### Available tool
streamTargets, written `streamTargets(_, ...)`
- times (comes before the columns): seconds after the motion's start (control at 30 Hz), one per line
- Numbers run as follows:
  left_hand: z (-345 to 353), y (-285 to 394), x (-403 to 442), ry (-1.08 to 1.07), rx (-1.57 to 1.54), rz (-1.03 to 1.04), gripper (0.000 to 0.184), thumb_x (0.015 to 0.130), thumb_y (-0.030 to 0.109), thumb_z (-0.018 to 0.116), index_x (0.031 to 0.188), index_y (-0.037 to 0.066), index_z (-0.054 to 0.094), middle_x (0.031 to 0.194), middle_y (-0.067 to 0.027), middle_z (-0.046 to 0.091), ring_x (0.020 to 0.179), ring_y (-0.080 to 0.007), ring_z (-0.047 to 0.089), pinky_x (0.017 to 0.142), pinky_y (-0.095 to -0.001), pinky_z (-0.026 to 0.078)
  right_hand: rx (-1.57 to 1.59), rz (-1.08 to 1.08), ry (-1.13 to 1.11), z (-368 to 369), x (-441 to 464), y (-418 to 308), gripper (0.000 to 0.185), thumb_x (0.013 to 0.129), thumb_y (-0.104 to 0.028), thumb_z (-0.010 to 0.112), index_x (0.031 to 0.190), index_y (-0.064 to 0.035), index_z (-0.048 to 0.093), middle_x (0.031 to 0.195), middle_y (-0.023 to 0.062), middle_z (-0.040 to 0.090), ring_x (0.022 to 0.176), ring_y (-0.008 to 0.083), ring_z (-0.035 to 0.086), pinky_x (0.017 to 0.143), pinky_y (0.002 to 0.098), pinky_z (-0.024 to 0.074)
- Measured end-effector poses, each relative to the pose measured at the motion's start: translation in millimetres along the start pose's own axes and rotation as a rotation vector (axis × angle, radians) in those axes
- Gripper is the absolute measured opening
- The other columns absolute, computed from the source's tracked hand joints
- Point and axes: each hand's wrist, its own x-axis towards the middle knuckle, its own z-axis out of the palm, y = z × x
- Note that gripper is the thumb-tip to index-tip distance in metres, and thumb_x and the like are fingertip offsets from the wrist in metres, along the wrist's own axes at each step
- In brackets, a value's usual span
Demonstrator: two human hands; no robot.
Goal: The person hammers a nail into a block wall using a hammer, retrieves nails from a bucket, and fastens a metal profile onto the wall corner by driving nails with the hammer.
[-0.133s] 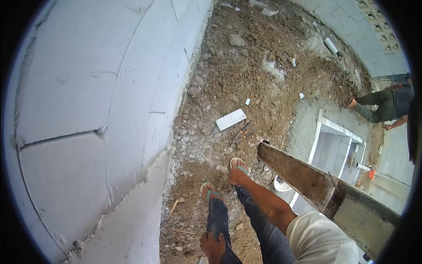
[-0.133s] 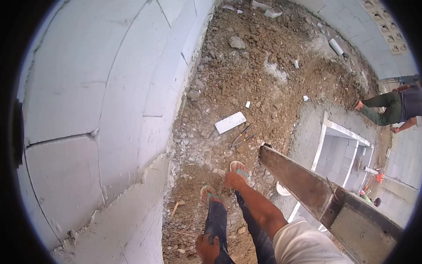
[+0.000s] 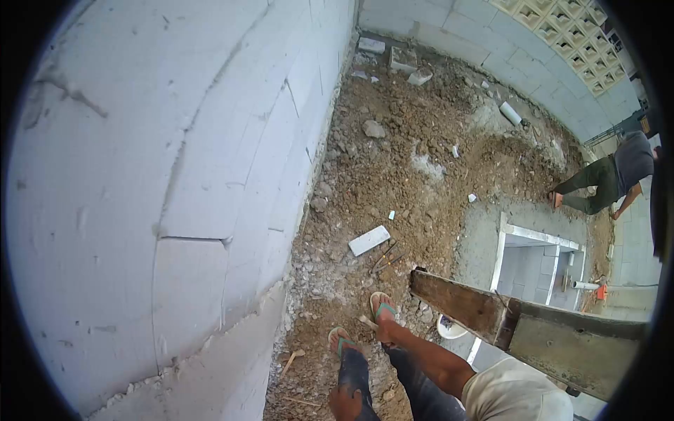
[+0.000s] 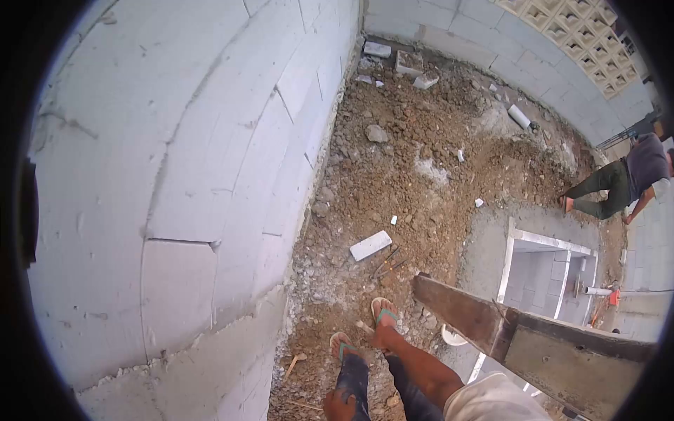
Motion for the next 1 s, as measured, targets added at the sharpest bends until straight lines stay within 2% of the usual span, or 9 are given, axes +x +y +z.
streamTargets(0.07,-29.8,25.1,-13.5,-0.065,-0.093,0.075,0.079,0.097,0.050,0.071,0.162,0.018,0.038,0.167,-0.0167,0.035,0.150,-0.0428,0.036,0.122,-0.0548,0.035,-0.012,0.175,-0.066,-2.2,-37.5,5.7,0.027,0.094,-0.022,0.071,0.079,0.0004,0.070,0.072,0.0145,0.067,0.059,0.0265,0.065,0.053,0.0410,0.0552)
streamTargets(0.3,-208.7,161.7,-97.5,0.067,-0.457,0.525,0.061,0.097,0.044,0.072,0.146,0.013,0.055,0.152,-0.0174,0.051,0.138,-0.0425,0.048,0.115,-0.0555,0.041,-0.006,-0.217,0.341,-25.1,-248.4,4.3,0.032,0.094,-0.036,0.072,0.107,-0.0070,0.070,0.081,0.0152,0.071,0.063,0.0260,0.064,0.056,0.0466,0.0529)
streamTargets(0.5,-300.7,230.2,-258.1,0.309,-0.693,0.994,0.047,0.096,0.039,0.072,0.133,0.009,0.069,0.139,-0.0181,0.065,0.129,-0.0421,0.059,0.109,-0.0562,0.046,0.073,-0.468,0.530,-4.3,-350.9,17.7,0.052,0.093,-0.048,0.074,0.131,-0.0134,0.069,0.089,0.0158,0.075,0.066,0.0256,0.064,0.058,0.0515,0.0508)
streamTargets(0.53,-308.4,243.9,-315.5,0.507,-0.635,1.003,0.023,0.101,0.016,0.070,0.119,0.003,0.074,0.115,-0.0149,0.074,0.100,-0.0242,0.075,0.084,-0.0391,0.059,0.090,-0.514,0.564,0.7,-362.0,19.3,0.056,0.093,-0.050,0.074,0.135,-0.0145,0.069,0.091,0.0159,0.076,0.067,0.0256,0.063,0.058,0.0523,0.0505)
streamTargets(0.57,-325.1,253.4,-324.1,0.714,-0.534,1.232,0.017,0.102,0.004,0.064,0.115,-0.002,0.073,0.102,-0.0139,0.075,0.086,-0.0188,0.077,0.075,-0.0321,0.059,0.116,-0.571,0.603,5.9,-375.4,21.9,0.059,0.093,-0.052,0.074,0.139,-0.0156,0.069,0.092,0.0160,0.077,0.067,0.0255,0.063,0.059,0.0531,0.0501)
streamTargets(0.7,-413.3,305.0,-492.1,1.281,-0.489,1.670,0.018,0.104,0.003,0.062,0.119,-0.003,0.069,0.111,-0.0123,0.072,0.094,-0.0199,0.073,0.084,-0.0314,0.058,0.275,-0.789,0.744,14.2,-450.8,14.5,0.040,0.099,-0.045,0.064,0.115,-0.0093,0.074,0.084,0.0138,0.073,0.060,0.0256,0.057,0.057,0.0504,0.0463)
streamTargets(0.77,-451.7,326.8,-557.3,1.540,-0.484,1.827,0.021,0.106,0.005,0.060,0.125,-0.002,0.066,0.116,-0.0119,0.069,0.101,-0.0199,0.070,0.090,-0.0328,0.056,0.383,-0.339,0.440,-4.1,-465.5,5.0,0.028,0.093,-0.020,0.076,0.081,0.0047,0.072,0.073,0.0145,0.068,0.062,0.0260,0.066,0.057,0.0440,0.0553)
streamTargets(0.8,-468.4,335.8,-585.2,1.630,-0.487,1.856,0.023,0.107,0.006,0.058,0.128,-0.002,0.064,0.118,-0.0117,0.068,0.104,-0.0199,0.069,0.093,-0.0335,0.056,0.421,-0.318,0.401,-18.7,-395.7,18.2,0.032,0.091,-0.021,0.079,0.085,0.0095,0.073,0.075,0.0144,0.070,0.066,0.0250,0.067,0.063,0.0464,0.0547)
streamTargets(1.0,-530.5,399.6,-691.6,1.827,-0.431,1.590,0.041,0.102,0.017,0.071,0.139,0.003,0.060,0.135,-0.0172,0.068,0.124,-0.0257,0.066,0.103,-0.0394,0.054,0.338,-0.393,0.500,-46.3,-464.0,0.9,0.034,0.090,-0.023,0.079,0.089,0.0101,0.074,0.077,0.0140,0.071,0.069,0.0228,0.066,0.067,0.0433,0.0513)
